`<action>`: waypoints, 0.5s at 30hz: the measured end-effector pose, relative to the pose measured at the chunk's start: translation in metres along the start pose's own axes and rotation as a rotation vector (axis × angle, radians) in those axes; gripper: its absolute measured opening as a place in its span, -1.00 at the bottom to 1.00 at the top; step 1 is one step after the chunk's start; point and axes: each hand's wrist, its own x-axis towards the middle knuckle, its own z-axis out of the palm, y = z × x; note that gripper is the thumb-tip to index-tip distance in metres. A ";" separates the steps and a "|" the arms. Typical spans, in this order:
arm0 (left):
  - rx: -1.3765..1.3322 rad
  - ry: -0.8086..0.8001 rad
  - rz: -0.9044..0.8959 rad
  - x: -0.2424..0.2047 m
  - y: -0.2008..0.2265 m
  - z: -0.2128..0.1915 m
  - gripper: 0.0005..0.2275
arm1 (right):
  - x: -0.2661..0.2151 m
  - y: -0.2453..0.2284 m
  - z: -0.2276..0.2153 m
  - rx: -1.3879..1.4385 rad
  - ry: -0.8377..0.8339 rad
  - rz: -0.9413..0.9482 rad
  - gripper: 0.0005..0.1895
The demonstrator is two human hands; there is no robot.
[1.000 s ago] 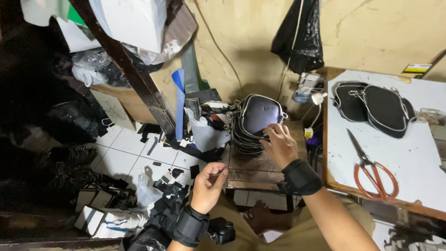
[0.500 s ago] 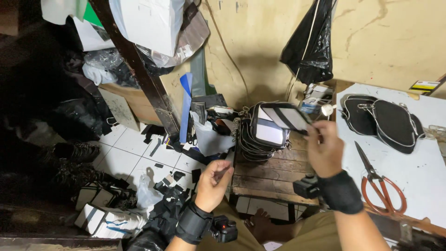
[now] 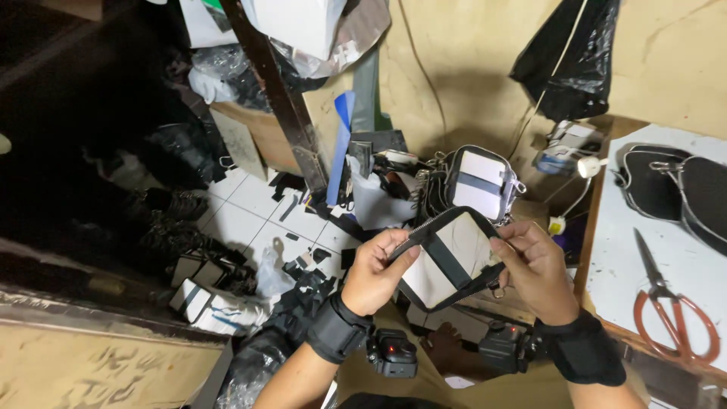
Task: Assembling and finishing small leather pouches by trimming excess material and inspecting components.
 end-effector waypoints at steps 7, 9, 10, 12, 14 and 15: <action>0.006 0.025 0.024 -0.004 0.000 -0.005 -0.78 | -0.001 0.003 0.010 -0.010 -0.073 -0.015 -0.80; 0.003 0.061 -0.004 -0.002 -0.006 -0.006 -0.87 | 0.000 0.011 0.009 -0.037 -0.094 -0.030 -0.78; 0.004 0.056 -0.004 -0.001 -0.014 -0.009 -0.87 | -0.001 0.008 0.010 -0.036 -0.089 -0.031 -0.78; -0.029 0.075 -0.032 0.002 -0.030 -0.016 -0.89 | -0.002 0.003 0.013 -0.038 -0.088 -0.033 -0.79; -0.026 0.081 -0.021 -0.001 -0.018 -0.012 -0.89 | -0.003 0.006 0.014 -0.092 -0.078 -0.079 -0.80; -0.024 0.092 -0.012 -0.002 -0.012 -0.010 -0.89 | -0.004 0.007 0.014 -0.146 -0.071 -0.124 -0.80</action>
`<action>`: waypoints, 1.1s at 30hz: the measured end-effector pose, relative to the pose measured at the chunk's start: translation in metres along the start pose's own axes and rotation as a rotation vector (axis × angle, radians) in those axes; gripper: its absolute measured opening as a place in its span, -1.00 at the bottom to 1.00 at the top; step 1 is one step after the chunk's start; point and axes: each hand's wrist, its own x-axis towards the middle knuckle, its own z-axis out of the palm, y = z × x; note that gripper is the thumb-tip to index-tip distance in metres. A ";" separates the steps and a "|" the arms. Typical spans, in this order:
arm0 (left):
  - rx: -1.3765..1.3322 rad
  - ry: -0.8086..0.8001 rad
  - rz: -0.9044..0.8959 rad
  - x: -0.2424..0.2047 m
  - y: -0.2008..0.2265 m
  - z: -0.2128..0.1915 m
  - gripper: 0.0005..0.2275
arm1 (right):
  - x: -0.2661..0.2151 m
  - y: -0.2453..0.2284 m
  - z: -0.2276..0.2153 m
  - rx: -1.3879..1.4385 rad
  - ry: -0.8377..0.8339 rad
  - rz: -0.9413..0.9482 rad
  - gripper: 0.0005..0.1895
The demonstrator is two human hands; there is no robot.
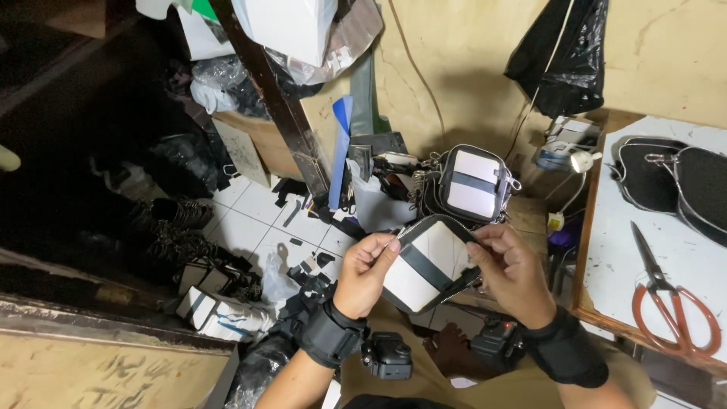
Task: Assembling and finishing small leather pouches by trimming excess material and inspecting components.
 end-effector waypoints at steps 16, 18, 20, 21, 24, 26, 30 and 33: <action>0.556 -0.190 0.586 -0.025 0.041 0.007 -0.87 | -0.006 -0.050 0.013 -0.243 -0.125 -0.200 -0.89; 0.597 -0.225 0.633 -0.025 0.042 0.007 -0.89 | -0.007 -0.049 0.010 -0.127 -0.161 -0.144 -0.93; 0.598 -0.208 0.618 -0.024 0.040 0.008 -0.89 | -0.009 -0.043 0.007 -0.159 -0.182 -0.191 -0.92; 0.603 -0.188 0.604 -0.024 0.039 0.008 -0.90 | -0.009 -0.040 0.007 -0.187 -0.204 -0.240 -0.91; 0.627 -0.070 0.372 -0.025 0.021 0.001 -0.91 | -0.009 -0.039 0.007 -0.153 -0.230 -0.257 -0.90; 0.586 -0.081 0.337 -0.022 0.016 0.001 -0.89 | -0.009 -0.038 0.006 -0.143 -0.233 -0.216 -0.90; 0.528 -0.067 0.266 -0.016 0.013 -0.001 -0.84 | -0.010 -0.028 0.005 -0.083 -0.252 -0.154 -0.88; 0.371 -0.007 0.117 -0.013 0.006 -0.007 -0.89 | -0.010 -0.038 0.003 -0.012 -0.229 -0.016 -0.81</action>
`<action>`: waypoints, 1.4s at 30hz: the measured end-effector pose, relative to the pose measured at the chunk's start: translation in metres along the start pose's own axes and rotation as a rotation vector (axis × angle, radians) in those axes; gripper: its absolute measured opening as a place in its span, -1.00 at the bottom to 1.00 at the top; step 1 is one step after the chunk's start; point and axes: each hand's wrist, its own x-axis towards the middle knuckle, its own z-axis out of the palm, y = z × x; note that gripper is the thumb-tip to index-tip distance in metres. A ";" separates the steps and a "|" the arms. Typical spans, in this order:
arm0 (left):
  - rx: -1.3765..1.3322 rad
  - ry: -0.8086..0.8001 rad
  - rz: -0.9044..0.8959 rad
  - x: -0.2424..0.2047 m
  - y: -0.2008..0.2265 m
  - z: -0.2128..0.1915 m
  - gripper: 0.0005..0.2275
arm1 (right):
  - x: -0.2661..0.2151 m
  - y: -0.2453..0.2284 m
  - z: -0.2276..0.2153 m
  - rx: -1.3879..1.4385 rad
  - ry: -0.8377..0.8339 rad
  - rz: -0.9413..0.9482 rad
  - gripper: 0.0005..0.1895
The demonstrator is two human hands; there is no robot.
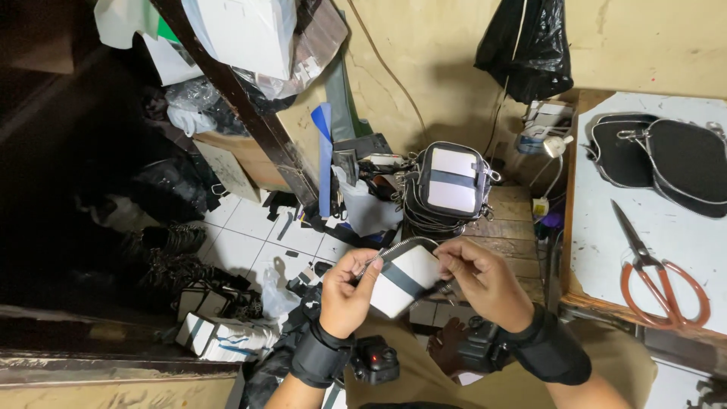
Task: Assembling and finishing small leather pouches by trimming excess material and inspecting components.
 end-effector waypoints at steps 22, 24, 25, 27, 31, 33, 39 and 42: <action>-0.083 -0.044 -0.037 -0.001 0.026 0.001 -0.93 | 0.007 -0.008 0.004 -0.121 0.114 -0.111 -0.78; -0.071 -0.067 -0.019 -0.001 0.023 0.003 -0.92 | 0.008 -0.009 0.005 -0.271 0.100 -0.187 -0.78; -0.075 -0.063 -0.022 -0.002 0.027 0.004 -0.92 | 0.010 -0.009 0.005 -0.273 0.095 -0.185 -0.78; -0.078 -0.088 -0.026 -0.002 0.036 0.004 -0.92 | 0.013 -0.010 0.005 -0.396 0.092 -0.244 -0.84; -0.064 -0.100 -0.012 -0.004 0.032 0.005 -0.92 | 0.015 0.004 0.005 -0.468 0.081 -0.274 -0.88; -0.076 -0.108 -0.022 -0.004 0.029 0.005 -0.92 | 0.015 0.009 0.007 -0.570 0.084 -0.312 -0.91; -0.054 -0.123 -0.003 -0.005 0.030 0.005 -0.92 | 0.011 0.035 0.011 -0.588 0.077 -0.228 -0.92; -0.099 -0.112 -0.026 -0.003 0.030 0.005 -0.92 | 0.011 0.046 0.008 -0.510 0.111 -0.206 -0.93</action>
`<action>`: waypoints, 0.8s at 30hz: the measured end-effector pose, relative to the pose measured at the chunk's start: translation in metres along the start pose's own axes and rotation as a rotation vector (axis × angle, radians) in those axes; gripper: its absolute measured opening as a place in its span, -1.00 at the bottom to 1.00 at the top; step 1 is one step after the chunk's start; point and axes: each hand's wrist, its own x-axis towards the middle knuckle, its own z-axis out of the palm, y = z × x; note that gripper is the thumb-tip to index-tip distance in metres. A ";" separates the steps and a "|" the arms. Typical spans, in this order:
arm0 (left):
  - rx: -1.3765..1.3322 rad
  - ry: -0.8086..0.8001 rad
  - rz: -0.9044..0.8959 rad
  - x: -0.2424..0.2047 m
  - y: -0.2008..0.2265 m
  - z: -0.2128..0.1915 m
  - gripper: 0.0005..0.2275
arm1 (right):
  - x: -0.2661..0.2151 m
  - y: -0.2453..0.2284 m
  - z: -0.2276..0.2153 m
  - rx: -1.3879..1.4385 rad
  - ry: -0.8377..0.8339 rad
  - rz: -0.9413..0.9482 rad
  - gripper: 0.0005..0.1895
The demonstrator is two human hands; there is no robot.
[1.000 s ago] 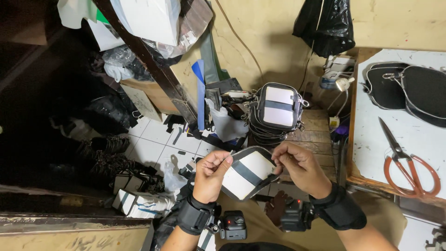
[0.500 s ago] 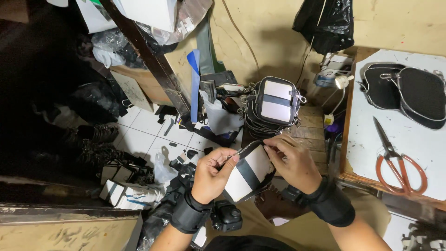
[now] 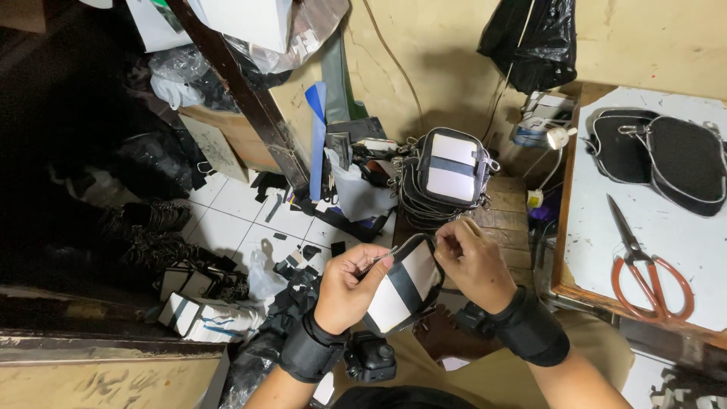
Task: Assembling and finishing small leather pouches by trimming excess material and inspecting components.
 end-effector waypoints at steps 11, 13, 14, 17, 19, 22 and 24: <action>0.002 -0.023 -0.025 -0.001 -0.002 0.003 -0.92 | 0.006 -0.005 -0.002 0.008 -0.019 -0.022 -0.94; -0.002 -0.023 -0.032 -0.001 -0.001 0.002 -0.92 | 0.003 0.003 0.001 -0.012 -0.020 -0.025 -0.93; 0.006 -0.017 -0.028 0.000 0.000 0.002 -0.92 | 0.003 0.005 0.002 0.005 0.003 -0.005 -0.94; 0.009 -0.008 -0.024 0.001 -0.003 0.002 -0.92 | 0.007 -0.010 -0.007 0.039 0.017 0.008 -0.92; 0.004 -0.008 -0.024 0.002 -0.006 0.002 -0.92 | 0.009 -0.020 -0.012 0.055 0.010 0.002 -0.91; 0.020 -0.019 -0.011 0.003 -0.005 0.003 -0.92 | 0.012 -0.021 -0.011 0.060 0.000 -0.021 -0.91; 0.002 -0.015 -0.019 0.003 -0.002 0.005 -0.92 | 0.009 -0.010 -0.007 0.031 -0.039 -0.040 -0.93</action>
